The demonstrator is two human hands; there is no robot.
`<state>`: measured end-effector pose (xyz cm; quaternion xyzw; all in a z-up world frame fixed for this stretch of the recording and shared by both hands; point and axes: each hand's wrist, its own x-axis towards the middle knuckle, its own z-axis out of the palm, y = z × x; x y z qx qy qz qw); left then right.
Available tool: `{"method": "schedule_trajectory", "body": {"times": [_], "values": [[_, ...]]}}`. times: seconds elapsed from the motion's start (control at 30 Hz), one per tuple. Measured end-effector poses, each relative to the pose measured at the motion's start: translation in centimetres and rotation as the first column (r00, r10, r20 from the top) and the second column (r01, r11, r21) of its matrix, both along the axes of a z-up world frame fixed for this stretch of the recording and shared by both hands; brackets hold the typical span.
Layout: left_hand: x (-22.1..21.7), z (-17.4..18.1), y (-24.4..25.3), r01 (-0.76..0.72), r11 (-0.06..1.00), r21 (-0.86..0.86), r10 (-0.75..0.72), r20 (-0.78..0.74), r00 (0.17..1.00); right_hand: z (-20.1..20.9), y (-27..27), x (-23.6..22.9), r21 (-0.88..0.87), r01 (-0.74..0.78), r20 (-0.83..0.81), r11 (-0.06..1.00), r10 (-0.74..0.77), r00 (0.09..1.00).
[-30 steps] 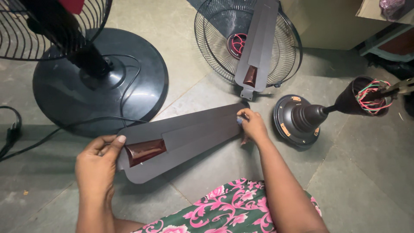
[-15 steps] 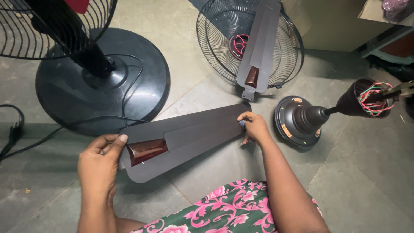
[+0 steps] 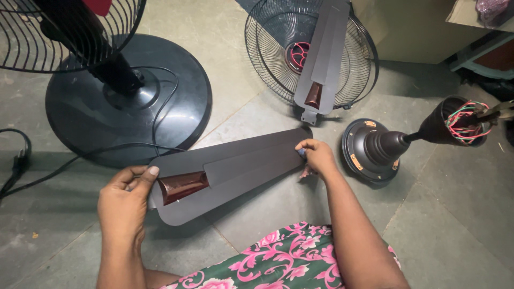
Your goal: The person wipes a detached dark gray fan blade with a patterned cloth, cleaning both sides and the central hub area. The blade is flipped over repeatedly to ensure thorough cleaning of all surfaces.
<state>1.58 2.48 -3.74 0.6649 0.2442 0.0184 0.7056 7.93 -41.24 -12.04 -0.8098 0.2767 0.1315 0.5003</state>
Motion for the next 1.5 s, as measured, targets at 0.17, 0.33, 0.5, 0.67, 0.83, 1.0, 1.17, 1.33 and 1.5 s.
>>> {"method": "schedule_trajectory", "body": {"times": [0.17, 0.33, 0.5, 0.67, 0.83, 1.0, 1.17, 1.33, 1.5], "values": [[0.0, 0.2, 0.0, -0.001, 1.0, -0.011, 0.0, -0.018, 1.0, -0.4, -0.2, -0.2, -0.021, 0.055, 0.069, 0.998, -0.054, 0.996], [0.0, 0.2, 0.0, -0.001, 1.0, 0.004, 0.001, -0.01, 1.0, -0.4, -0.3, 0.0, -0.004, -0.074, 0.068, 0.997, 0.074, 0.995], [0.0, 0.0, 0.0, -0.001, 1.0, 0.007, 0.001, -0.006, 1.0, -1.7, -0.9, -0.2, -0.165, 0.033, 0.125, 0.986, -0.012, 0.992], [0.0, -0.3, 0.1, 0.003, 1.0, -0.025, -0.003, -0.016, 1.0, -2.0, 1.0, 0.0, -0.684, -0.034, 0.366, 0.729, 0.383, 0.848], [0.1, -0.6, 0.1, -0.013, 1.0, -0.021, 0.012, -0.029, 1.0, 1.1, 11.0, -2.8, -0.408, -0.369, 0.451, 0.835, 0.535, 0.714], [0.2, -1.3, 0.3, -0.007, 1.0, -0.022, 0.006, -0.07, 0.998, 4.1, 14.6, -4.9, -0.325, -0.669, 0.554, 0.668, 0.708, 0.438], [0.0, -1.7, 0.6, 0.003, 1.0, -0.01, -0.003, -0.013, 1.0, 1.9, 7.2, -0.4, -0.386, -0.495, 0.313, 0.778, 0.615, 0.724], [0.2, -1.4, 0.5, 0.011, 0.999, -0.03, -0.011, -0.005, 1.0, -0.8, 1.0, 0.3, -0.421, 0.019, 0.19, 0.907, 0.068, 0.979], [0.2, -1.7, 0.5, -0.004, 0.999, -0.047, 0.003, -0.019, 1.0, 0.7, 8.2, -0.7, -0.605, -0.066, 0.551, 0.793, 0.477, 0.685]]}}
